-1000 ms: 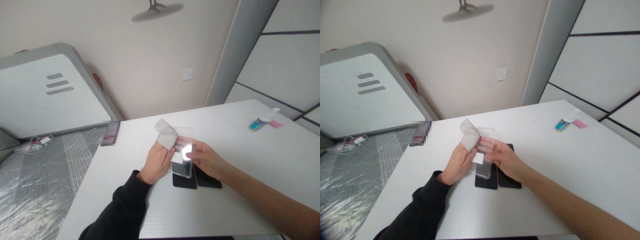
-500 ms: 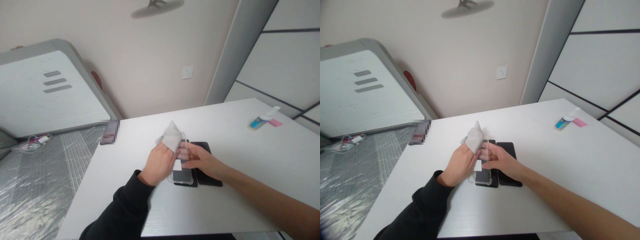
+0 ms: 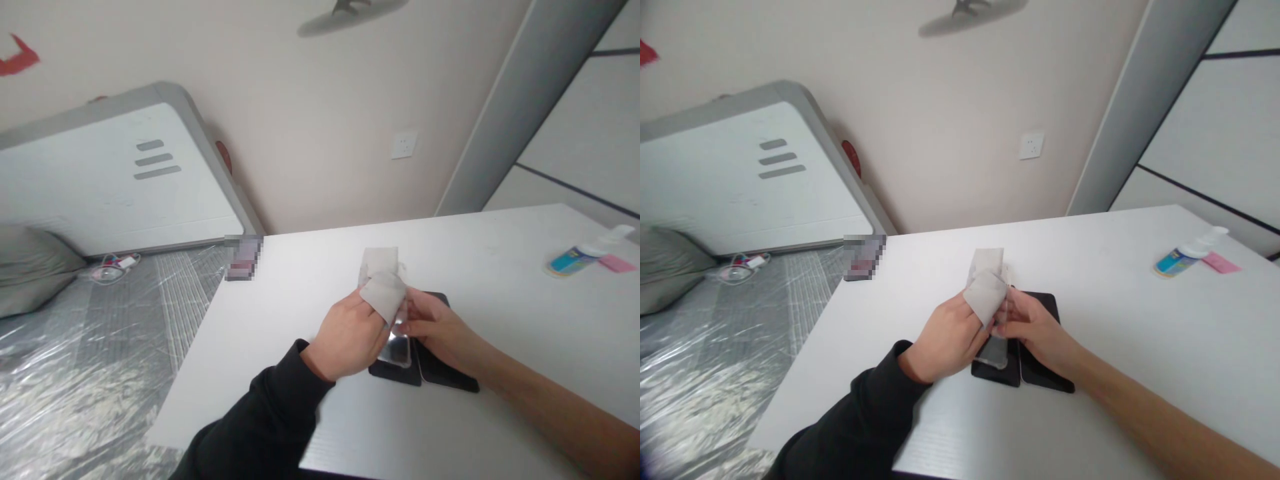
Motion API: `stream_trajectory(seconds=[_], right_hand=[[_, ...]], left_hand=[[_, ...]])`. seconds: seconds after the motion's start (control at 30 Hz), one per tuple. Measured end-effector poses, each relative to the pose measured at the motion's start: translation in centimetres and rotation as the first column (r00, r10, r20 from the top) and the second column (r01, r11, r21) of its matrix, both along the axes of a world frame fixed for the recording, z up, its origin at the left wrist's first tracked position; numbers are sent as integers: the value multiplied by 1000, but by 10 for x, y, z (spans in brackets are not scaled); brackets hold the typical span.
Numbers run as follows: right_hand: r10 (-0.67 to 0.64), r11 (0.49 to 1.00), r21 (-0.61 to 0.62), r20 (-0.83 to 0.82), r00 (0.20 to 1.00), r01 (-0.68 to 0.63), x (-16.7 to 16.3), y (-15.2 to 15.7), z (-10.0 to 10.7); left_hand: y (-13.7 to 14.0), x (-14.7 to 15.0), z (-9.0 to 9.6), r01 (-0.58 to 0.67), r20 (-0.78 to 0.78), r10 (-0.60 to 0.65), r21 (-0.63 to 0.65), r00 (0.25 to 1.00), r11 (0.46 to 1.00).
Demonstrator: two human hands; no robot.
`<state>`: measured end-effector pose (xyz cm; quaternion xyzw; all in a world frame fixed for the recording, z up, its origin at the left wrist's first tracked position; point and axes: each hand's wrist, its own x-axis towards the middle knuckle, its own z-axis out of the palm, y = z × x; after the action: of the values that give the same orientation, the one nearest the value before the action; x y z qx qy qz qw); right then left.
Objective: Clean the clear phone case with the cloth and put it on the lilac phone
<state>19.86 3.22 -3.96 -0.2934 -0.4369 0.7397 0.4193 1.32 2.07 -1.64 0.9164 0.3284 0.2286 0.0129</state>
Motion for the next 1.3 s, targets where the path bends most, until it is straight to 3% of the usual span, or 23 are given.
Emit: stream_trajectory(seconds=[0.1,0.23,0.3,0.5,0.63,0.77,0.97,1.07,1.3], right_hand=[[43,999,-12,30,999,-43,2,1,0],[-131,990,57,-16,991,132,10,12,9],[-140,986,84,-46,989,144,8,12,9],[134,991,38,-49,990,-132,-7,-5,-9],[0,998,62,-27,1000,2,2,5,-5],[-138,987,68,-113,984,146,10,14,6],[59,994,96,-152,987,-44,-1,0,3],[97,993,75,-135,986,-87,-1,-1,5],[-80,997,-8,-235,969,80,11,10,20]], left_hand=[[-1,1,0,-14,11,14,-21,1000,1000],[-5,5,-2,26,0,-26,-36,1000,999],[-5,4,-3,21,20,-20,-26,1000,999],[2,-3,1,23,60,-23,11,998,1000],[-2,2,2,31,59,-32,3,998,1000],[-8,5,3,42,32,-42,-8,999,999],[-3,1,1,7,54,-8,20,998,1000],[0,0,-1,5,53,-6,16,999,1000],[-4,0,1,75,13,-75,0,997,997]])
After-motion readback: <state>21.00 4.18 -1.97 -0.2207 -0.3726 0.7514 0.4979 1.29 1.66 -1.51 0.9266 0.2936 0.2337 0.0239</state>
